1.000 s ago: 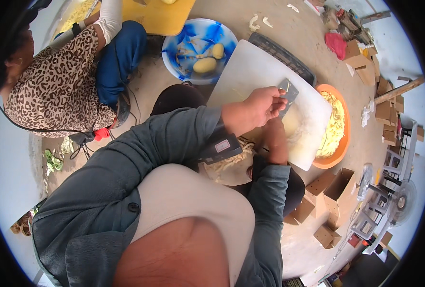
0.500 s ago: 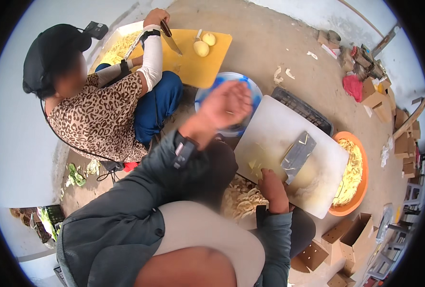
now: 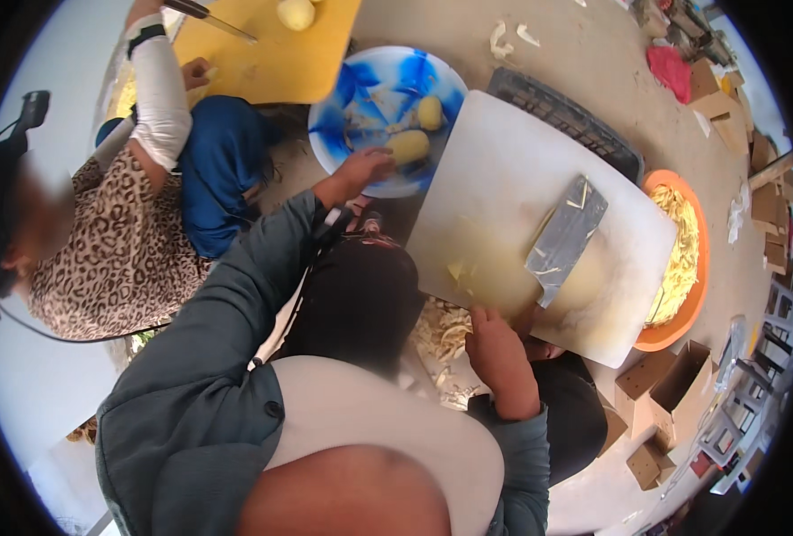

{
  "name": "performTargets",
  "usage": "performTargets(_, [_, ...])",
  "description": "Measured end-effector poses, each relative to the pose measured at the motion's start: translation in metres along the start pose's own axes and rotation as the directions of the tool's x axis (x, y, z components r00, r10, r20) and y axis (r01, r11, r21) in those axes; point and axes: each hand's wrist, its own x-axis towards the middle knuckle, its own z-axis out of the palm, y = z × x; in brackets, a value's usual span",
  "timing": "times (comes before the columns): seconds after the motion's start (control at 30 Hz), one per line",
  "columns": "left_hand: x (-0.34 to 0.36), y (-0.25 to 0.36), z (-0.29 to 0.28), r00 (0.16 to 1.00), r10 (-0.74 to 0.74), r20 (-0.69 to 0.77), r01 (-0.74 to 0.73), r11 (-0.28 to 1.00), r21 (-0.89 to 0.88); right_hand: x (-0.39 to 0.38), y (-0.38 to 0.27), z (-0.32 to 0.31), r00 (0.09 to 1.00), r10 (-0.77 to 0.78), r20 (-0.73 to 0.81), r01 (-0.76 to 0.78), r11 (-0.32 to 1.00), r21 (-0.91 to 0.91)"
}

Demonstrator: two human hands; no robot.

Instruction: The person slices peeled potatoes into thin strips on a white cutting board using a large knife. The strips are gathered and transferred into an orange bowl. Another person is visible nearby, also working with potatoes.

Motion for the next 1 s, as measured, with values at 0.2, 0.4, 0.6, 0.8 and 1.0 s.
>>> performTargets(0.2, [0.063,-0.009,-0.056,0.988,0.154,0.029,-0.148,0.848,0.508,0.002,0.01,0.001,1.0,0.009,0.026,-0.011,0.996,0.091])
performTargets(0.4, [0.099,-0.029,-0.041,0.846,0.517,0.13,-0.331,0.319,0.888,0.007,0.017,0.006,0.998,0.055,0.022,-0.058,0.984,0.167])
performTargets(0.6, [0.099,-0.03,0.011,0.895,0.426,0.135,-0.176,0.059,0.983,0.015,0.019,0.008,0.994,0.107,0.038,-0.112,0.977,0.184])
performTargets(0.8, [0.104,-0.031,0.011,0.897,0.413,0.157,-0.168,-0.01,0.986,0.025,0.021,0.012,0.989,0.137,0.059,-0.145,0.974,0.174])
performTargets(1.0, [0.111,-0.037,-0.003,0.953,0.273,0.134,-0.182,0.161,0.97,0.03,0.018,0.013,0.988,0.149,0.033,-0.152,0.981,0.117])
